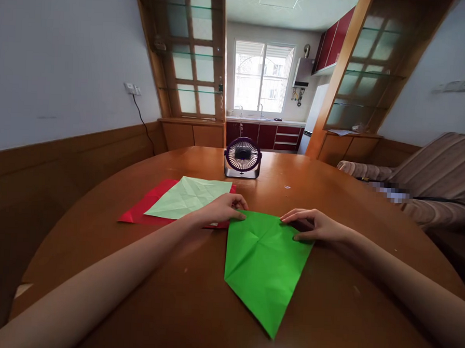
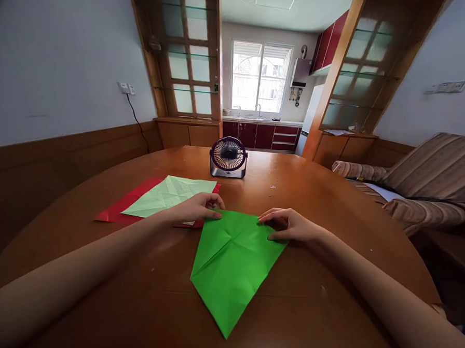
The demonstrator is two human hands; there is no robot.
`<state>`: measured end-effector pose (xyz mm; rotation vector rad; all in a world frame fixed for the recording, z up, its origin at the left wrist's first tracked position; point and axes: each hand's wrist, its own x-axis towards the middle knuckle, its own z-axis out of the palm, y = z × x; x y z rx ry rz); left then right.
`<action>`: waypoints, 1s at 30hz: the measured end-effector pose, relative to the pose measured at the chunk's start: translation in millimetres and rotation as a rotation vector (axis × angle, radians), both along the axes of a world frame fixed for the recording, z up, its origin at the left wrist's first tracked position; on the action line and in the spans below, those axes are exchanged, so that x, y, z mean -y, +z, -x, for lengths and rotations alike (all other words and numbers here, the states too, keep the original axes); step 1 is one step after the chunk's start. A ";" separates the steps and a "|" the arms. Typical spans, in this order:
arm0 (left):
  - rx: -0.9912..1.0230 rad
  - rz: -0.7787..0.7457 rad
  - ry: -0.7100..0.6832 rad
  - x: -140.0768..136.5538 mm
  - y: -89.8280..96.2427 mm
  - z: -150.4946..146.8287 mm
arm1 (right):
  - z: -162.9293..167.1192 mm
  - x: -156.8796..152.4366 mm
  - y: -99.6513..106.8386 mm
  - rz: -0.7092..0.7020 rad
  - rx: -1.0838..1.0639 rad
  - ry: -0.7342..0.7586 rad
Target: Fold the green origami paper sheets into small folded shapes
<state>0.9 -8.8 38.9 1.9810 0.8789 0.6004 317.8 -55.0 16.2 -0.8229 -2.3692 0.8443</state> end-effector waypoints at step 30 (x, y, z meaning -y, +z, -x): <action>-0.240 -0.651 0.341 43.9 -15.3 21.5 | 86.4 30.7 -7.0 -0.721 0.384 -0.112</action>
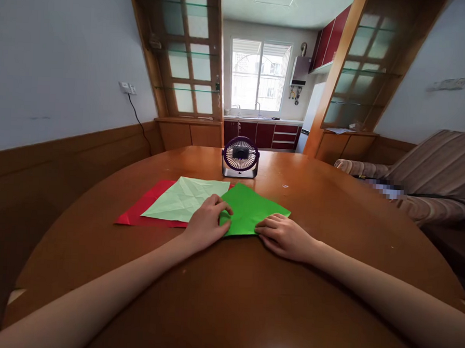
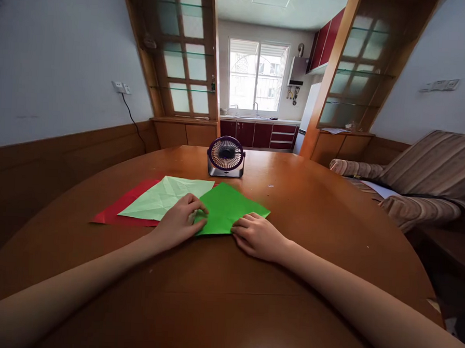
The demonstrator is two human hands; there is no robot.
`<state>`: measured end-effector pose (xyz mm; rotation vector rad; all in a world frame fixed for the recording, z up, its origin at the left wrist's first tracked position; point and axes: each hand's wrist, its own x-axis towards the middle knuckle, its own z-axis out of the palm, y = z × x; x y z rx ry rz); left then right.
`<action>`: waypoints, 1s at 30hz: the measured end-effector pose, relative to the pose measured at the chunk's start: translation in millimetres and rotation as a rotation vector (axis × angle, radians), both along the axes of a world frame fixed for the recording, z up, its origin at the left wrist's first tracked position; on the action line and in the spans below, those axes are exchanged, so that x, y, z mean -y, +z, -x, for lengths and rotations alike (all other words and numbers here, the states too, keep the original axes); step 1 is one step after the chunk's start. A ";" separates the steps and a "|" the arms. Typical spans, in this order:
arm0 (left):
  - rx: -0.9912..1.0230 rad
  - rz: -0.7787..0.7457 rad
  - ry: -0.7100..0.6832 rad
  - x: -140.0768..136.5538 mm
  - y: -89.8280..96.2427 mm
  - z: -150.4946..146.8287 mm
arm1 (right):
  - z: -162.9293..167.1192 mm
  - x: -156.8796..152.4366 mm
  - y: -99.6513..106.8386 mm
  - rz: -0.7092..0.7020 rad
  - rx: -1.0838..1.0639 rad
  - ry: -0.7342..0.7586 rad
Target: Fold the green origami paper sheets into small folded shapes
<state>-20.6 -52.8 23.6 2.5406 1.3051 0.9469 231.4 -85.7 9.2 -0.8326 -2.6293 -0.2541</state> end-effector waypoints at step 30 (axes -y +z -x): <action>-0.040 0.241 -0.278 -15.4 -3.3 13.9 | -50.5 -22.9 0.9 0.367 -0.368 -0.030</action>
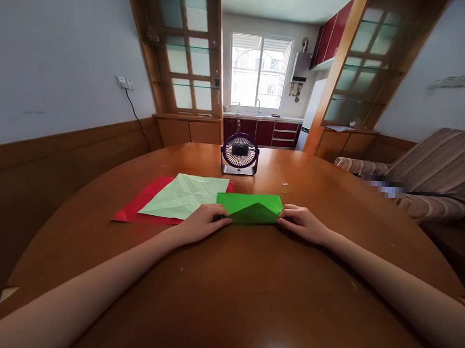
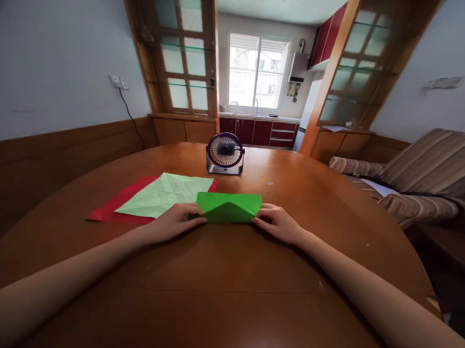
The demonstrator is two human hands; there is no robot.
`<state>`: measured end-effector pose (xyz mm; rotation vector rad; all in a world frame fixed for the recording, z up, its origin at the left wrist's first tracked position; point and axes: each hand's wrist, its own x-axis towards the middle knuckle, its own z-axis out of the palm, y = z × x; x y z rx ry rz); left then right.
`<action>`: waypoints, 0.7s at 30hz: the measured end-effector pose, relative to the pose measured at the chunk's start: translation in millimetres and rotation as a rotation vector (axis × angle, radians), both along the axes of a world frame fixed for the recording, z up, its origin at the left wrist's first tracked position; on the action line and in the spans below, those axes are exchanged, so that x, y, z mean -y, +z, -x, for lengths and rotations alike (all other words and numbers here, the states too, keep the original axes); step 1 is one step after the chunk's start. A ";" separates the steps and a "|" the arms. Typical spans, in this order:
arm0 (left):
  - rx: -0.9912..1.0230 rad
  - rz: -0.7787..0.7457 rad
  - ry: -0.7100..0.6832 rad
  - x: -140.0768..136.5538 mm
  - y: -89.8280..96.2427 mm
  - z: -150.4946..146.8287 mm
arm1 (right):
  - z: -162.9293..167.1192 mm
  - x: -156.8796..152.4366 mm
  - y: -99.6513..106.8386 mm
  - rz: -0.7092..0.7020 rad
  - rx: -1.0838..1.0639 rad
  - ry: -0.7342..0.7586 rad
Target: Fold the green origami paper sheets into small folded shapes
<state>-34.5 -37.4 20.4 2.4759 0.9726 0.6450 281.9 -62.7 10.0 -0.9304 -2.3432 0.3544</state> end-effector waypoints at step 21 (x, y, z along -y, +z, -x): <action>-0.260 -0.303 0.337 -3.3 -14.7 -7.0 | 7.1 -8.2 -13.9 -0.125 0.226 -0.424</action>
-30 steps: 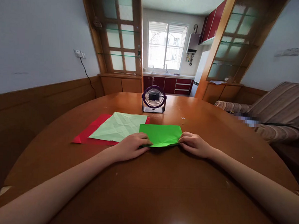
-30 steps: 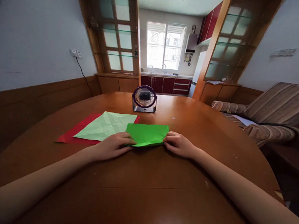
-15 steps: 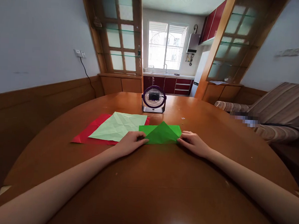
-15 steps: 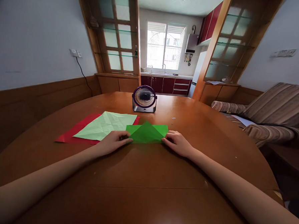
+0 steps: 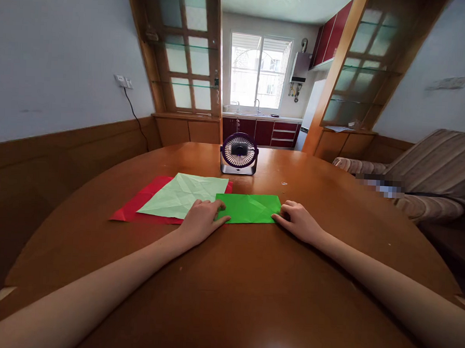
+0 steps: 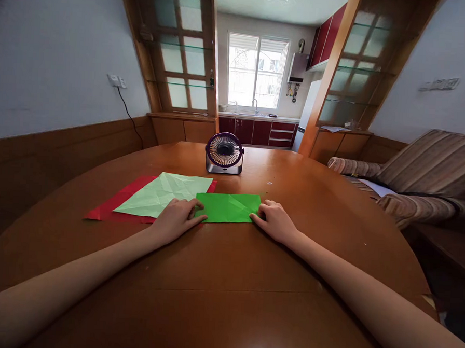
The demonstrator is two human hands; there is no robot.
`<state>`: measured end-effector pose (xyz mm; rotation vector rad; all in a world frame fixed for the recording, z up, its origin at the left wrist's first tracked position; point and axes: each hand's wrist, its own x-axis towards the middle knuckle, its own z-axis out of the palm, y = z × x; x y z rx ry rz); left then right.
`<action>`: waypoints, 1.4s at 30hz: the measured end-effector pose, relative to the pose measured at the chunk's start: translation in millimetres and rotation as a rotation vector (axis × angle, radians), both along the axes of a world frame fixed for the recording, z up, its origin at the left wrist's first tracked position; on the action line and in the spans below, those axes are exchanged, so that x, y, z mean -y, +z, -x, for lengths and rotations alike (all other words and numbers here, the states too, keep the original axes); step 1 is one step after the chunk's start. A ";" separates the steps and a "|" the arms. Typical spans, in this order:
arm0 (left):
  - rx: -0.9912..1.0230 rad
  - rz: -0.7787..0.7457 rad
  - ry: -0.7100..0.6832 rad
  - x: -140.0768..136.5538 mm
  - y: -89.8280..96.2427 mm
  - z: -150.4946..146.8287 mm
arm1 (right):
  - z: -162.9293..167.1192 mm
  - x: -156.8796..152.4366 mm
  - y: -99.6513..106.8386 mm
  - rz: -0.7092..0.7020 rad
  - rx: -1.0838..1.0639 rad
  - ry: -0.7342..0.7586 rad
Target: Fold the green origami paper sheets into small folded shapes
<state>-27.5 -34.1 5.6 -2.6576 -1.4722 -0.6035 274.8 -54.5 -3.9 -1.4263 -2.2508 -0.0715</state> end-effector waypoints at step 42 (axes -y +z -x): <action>-0.153 0.212 -0.209 -33.7 -18.7 -73.2 | -0.2 -4.6 -7.8 0.045 -0.020 0.361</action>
